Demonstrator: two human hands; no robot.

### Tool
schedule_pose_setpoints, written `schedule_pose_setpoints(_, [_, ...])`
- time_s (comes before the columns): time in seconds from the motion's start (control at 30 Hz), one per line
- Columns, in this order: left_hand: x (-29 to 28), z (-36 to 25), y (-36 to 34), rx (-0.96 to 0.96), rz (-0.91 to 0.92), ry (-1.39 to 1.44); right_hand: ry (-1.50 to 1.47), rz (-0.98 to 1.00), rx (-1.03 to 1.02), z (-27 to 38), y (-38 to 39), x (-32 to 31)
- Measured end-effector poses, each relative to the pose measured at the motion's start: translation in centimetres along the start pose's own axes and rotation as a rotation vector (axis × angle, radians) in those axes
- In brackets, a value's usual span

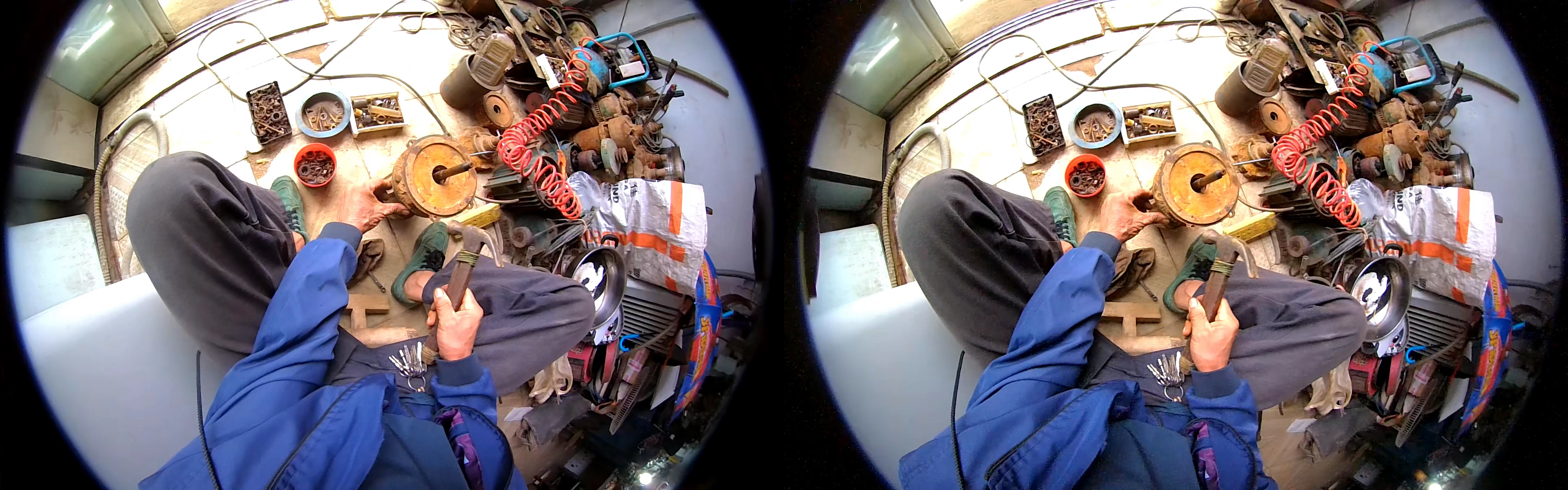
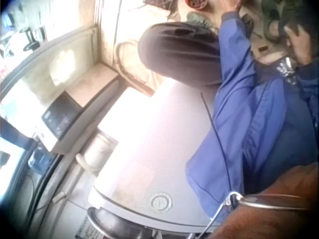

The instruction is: The person sits on the floor and uses a hammer to tap a metal motor housing. They then pick up small metal parts from bowls and a box, inspect them, and place them back. The person continues to handle the motor and small parts throughout the clip.

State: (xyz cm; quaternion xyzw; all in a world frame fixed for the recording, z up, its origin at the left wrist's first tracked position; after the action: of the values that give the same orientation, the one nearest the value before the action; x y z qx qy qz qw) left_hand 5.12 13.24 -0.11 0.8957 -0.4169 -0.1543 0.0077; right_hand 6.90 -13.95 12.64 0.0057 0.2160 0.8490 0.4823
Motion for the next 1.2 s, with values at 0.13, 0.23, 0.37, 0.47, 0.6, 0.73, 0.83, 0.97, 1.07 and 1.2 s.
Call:
schedule_pose_setpoints(0.13, [-1.4, -2.4, -0.3, -0.006, -0.052, -0.229, 0.249, -0.03, -0.112, 1.6, -0.1, 0.6])
schedule_pose_setpoints(0.23, [-1.8, -3.5, -0.4, -0.099, 0.041, -0.242, 0.558, -0.098, -0.312, 4.5, -0.2, 1.4])
schedule_pose_setpoints(0.37, [-1.8, -3.5, -0.3, -0.077, 0.054, -0.216, 0.644, -0.171, -0.437, 8.4, -0.3, 3.4])
schedule_pose_setpoints(0.47, [-1.3, -3.6, -0.3, -0.101, 0.07, -0.1, 0.932, -0.042, -0.266, 6.4, -2.7, 4.2])
schedule_pose_setpoints(0.6, [-1.3, -3.5, -0.3, -0.057, 0.059, -0.058, 0.806, 0.019, -0.302, 8.1, -3.4, 3.8])
schedule_pose_setpoints(0.73, [-1.1, -2.6, -0.6, 0.021, 0.009, -0.091, 0.557, -0.287, -0.39, 9.2, -1.2, 3.6])
schedule_pose_setpoints(0.83, [-1.0, -2.7, -0.8, -0.045, 0.076, -0.088, 0.978, -0.004, -0.249, 5.5, -4.3, 4.3])
schedule_pose_setpoints(0.97, [-1.5, -3.0, -0.5, -0.033, 0.042, -0.078, 0.677, -0.142, -0.339, 8.8, -2.0, 3.7])
schedule_pose_setpoints(1.07, [-0.7, -2.9, -0.5, -0.048, 0.06, -0.077, 0.86, -0.091, -0.261, 5.8, -3.5, 3.3])
schedule_pose_setpoints(1.2, [-1.8, -2.4, -0.3, 0.049, -0.019, -0.209, 0.78, -0.028, -0.19, 7.1, -3.7, 3.5])
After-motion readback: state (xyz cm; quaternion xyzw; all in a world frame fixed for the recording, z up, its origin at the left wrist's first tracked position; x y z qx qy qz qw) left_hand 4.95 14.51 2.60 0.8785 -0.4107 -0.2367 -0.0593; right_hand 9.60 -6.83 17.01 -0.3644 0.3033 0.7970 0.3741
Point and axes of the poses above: each hand's wrist, its own y-axis away from the middle knuckle, its own x-axis out of the palm, z = x × y, the point moved 7 cm from there along -y, towards the middle knuckle, and after that the axes turned 3 degrees about z, right-handed, at the moved point
